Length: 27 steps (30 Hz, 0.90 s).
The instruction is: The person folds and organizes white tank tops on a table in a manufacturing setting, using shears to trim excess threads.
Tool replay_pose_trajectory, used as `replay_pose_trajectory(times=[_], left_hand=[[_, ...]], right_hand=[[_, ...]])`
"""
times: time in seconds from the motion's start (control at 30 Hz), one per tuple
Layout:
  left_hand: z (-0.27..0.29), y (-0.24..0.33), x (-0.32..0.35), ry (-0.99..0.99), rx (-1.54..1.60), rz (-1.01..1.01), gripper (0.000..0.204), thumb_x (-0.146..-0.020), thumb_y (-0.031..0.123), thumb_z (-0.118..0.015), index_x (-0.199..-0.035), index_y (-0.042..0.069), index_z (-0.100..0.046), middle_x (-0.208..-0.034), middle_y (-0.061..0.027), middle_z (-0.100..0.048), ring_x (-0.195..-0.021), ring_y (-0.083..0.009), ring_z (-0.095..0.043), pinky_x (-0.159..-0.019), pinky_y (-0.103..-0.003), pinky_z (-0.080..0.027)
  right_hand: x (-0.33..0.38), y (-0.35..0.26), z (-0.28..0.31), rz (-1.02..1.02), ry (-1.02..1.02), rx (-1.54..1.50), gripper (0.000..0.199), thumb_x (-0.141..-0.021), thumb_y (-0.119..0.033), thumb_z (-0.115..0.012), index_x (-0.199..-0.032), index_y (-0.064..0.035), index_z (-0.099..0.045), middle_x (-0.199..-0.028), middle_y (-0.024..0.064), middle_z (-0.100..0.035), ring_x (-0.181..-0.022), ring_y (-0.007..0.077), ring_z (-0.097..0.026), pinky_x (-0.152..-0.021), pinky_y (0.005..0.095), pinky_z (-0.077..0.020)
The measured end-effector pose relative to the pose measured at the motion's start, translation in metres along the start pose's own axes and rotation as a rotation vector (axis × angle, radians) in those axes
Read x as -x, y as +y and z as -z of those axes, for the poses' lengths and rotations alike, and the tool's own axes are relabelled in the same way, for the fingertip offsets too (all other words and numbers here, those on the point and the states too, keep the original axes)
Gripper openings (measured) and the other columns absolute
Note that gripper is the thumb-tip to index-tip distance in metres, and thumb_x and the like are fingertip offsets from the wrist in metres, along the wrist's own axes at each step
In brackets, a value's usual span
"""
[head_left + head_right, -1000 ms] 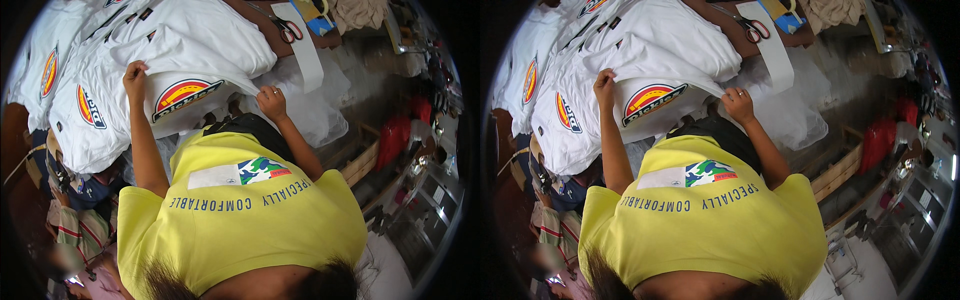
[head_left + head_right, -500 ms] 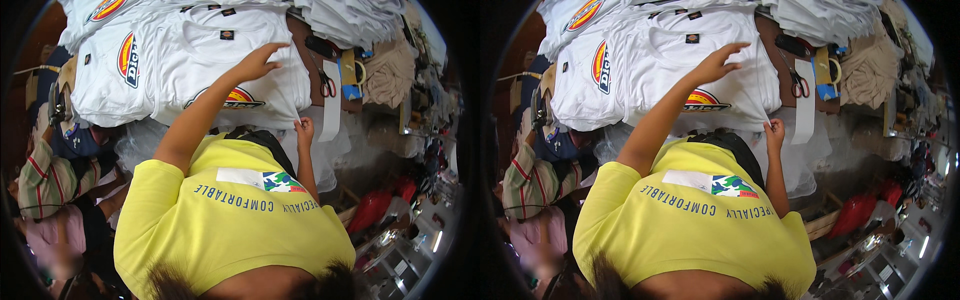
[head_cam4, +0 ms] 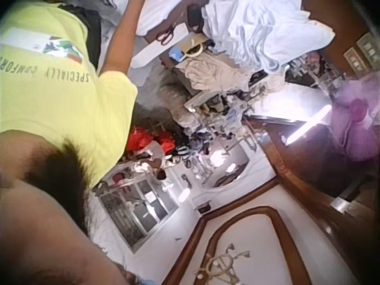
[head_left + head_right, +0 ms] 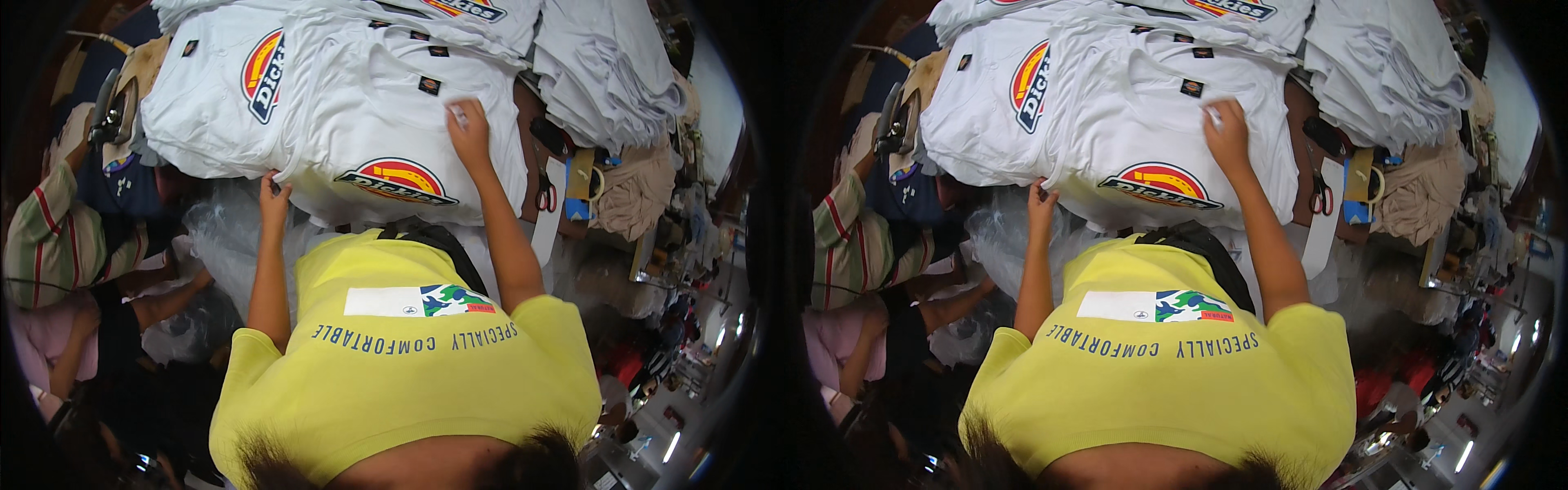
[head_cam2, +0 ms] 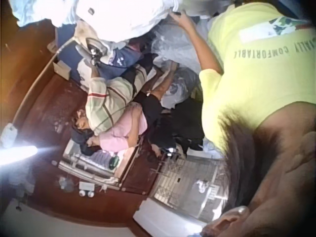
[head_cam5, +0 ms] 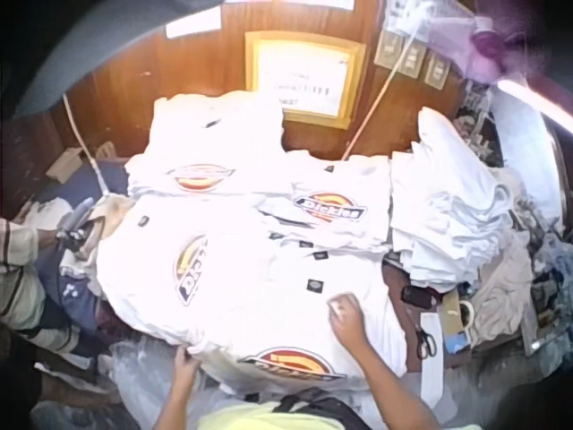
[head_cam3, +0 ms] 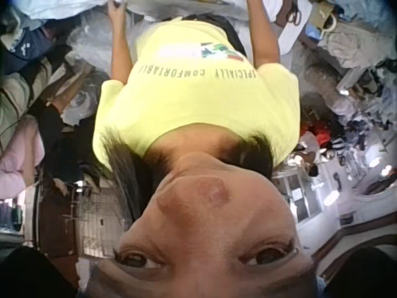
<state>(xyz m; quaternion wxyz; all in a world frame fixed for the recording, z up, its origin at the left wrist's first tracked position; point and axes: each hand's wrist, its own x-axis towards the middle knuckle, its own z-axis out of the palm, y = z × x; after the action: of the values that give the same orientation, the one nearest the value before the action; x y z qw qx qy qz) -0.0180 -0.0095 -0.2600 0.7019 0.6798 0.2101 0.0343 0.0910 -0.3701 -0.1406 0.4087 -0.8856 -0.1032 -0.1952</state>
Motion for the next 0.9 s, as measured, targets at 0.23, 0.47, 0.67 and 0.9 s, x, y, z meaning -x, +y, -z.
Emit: replay_pose_trajectory(times=[0.23,0.47,0.67,0.9], left_hand=[[0.004,0.012,0.018,0.039,-0.305,-0.02,0.017,-0.077,0.005,-0.066,-0.091,0.004,-0.056,-0.079,0.0011,-0.053,-0.064,-0.0058,-0.044,-0.054,-0.021,-0.035],[-0.036,0.063,0.086,-0.132,-0.496,-0.51,0.02,-0.072,-0.006,-0.061,-0.09,0.003,-0.061,-0.087,-0.0089,-0.054,-0.072,-0.0223,-0.057,-0.061,-0.03,-0.046],[-0.06,0.043,0.1,-0.518,-0.616,-0.583,0.036,-0.067,-0.008,-0.059,-0.1,0.006,-0.062,-0.091,-0.0099,-0.055,-0.08,-0.0245,-0.058,-0.068,-0.032,-0.049],[-0.073,0.033,0.104,-0.551,-0.682,-0.593,0.044,-0.062,-0.009,-0.062,-0.103,0.008,-0.062,-0.09,-0.0094,-0.053,-0.078,-0.0251,-0.057,-0.067,-0.031,-0.049]], right_hand=[[-0.131,-0.031,-0.134,0.157,-0.168,0.289,0.033,-0.074,-0.021,-0.065,-0.105,-0.0101,-0.059,-0.107,0.0108,-0.053,-0.102,0.0282,-0.052,-0.084,0.0387,-0.0445],[-0.134,0.013,-0.12,0.164,0.03,-0.175,0.004,-0.074,-0.002,-0.061,-0.077,-0.0048,-0.063,-0.092,0.0079,-0.061,-0.083,0.0233,-0.059,-0.073,0.0326,-0.047],[-0.058,0.069,-0.081,-0.542,0.224,-1.144,0.016,-0.081,0.01,-0.049,-0.091,-0.0013,-0.054,-0.105,0.0147,-0.058,-0.092,0.0202,-0.058,-0.084,0.0312,-0.0495],[-0.05,0.075,-0.077,-0.65,0.247,-1.299,0.016,-0.082,0.013,-0.046,-0.092,0.0011,-0.051,-0.108,0.0182,-0.057,-0.096,0.0237,-0.058,-0.089,0.036,-0.0495]])
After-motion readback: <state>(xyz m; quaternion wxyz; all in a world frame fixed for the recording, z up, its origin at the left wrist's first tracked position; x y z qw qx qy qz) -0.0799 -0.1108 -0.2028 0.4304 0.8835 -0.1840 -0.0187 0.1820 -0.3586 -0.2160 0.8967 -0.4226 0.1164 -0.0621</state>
